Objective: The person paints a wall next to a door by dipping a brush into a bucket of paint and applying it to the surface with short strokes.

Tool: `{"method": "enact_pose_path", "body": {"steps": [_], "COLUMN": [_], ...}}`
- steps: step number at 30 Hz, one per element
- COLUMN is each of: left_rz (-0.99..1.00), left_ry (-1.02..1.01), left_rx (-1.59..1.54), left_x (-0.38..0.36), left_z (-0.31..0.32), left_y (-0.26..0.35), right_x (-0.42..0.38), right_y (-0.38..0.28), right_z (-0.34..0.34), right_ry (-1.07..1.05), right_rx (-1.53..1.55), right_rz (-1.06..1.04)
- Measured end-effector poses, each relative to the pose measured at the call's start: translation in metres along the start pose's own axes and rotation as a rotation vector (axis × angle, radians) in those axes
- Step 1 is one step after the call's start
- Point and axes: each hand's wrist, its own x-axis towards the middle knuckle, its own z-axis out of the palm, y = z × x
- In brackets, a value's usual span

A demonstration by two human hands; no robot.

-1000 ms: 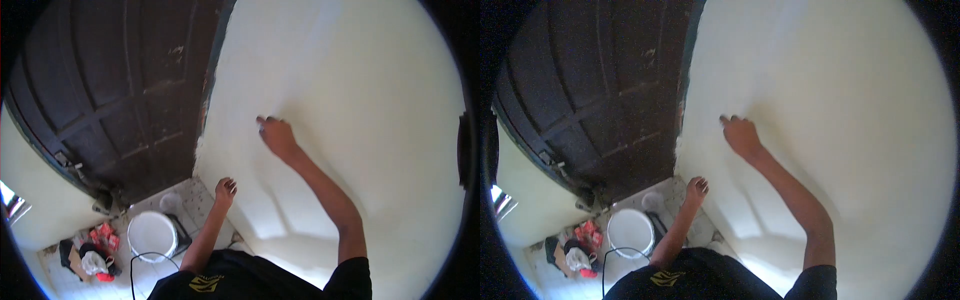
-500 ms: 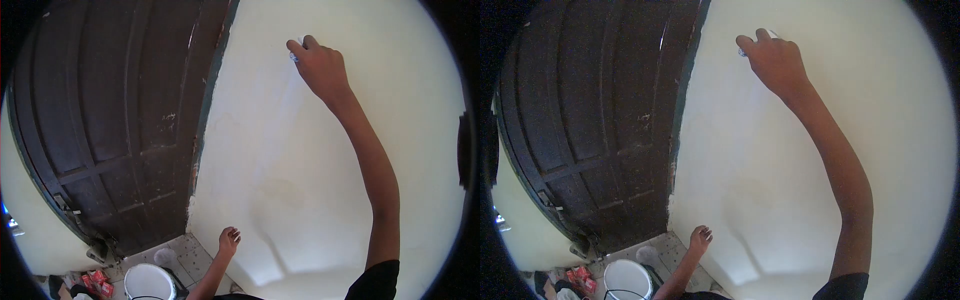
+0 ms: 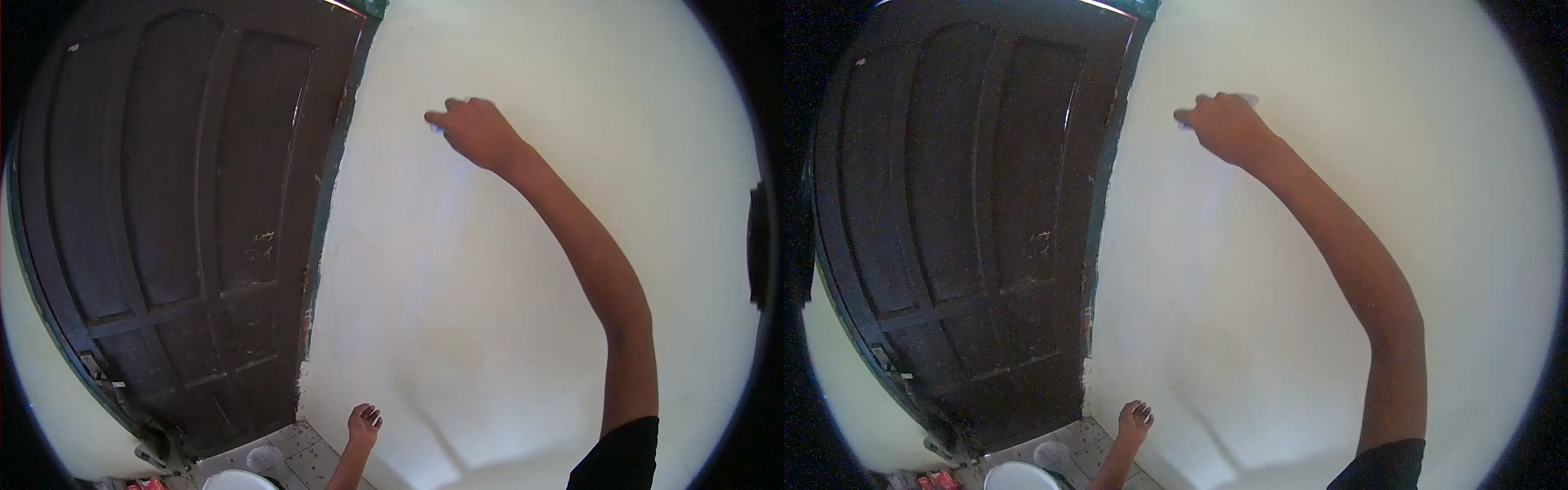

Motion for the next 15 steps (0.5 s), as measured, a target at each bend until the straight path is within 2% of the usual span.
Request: {"method": "enact_pose_path", "body": {"steps": [3, 4, 6, 9, 13, 14, 15], "left_rz": [0.007, 0.000, -0.009, 0.000, -0.005, -0.009, -0.021], "left_ry": [-0.005, 0.000, 0.018, 0.019, -0.023, -0.027, -0.017], "left_rx": [-0.011, -0.014, -0.028, -0.032, -0.026, -0.025, -0.023], "left_x": [0.000, 0.000, 0.004, -0.004, -0.006, -0.006, -0.006], "left_z": [-0.001, -0.003, -0.005, 0.002, 0.001, -0.001, -0.002], "left_y": [0.004, 0.004, 0.004, 0.006, 0.004, 0.003, 0.003], "right_x": [0.011, 0.021, 0.035, 0.040, -0.006, -0.013, -0.013], "right_y": [0.008, 0.019, 0.040, 0.034, -0.041, -0.054, -0.062], "right_z": [-0.015, -0.033, -0.045, -0.018, 0.032, 0.022, 0.006], "right_ry": [0.052, -0.011, 0.081, 0.093, -0.182, -0.248, -0.315], "right_rx": [0.091, 0.104, 0.068, 0.121, 0.357, 0.438, 0.500], "right_rz": [-0.019, 0.045, 0.096, -0.006, -0.096, -0.140, -0.071]}}
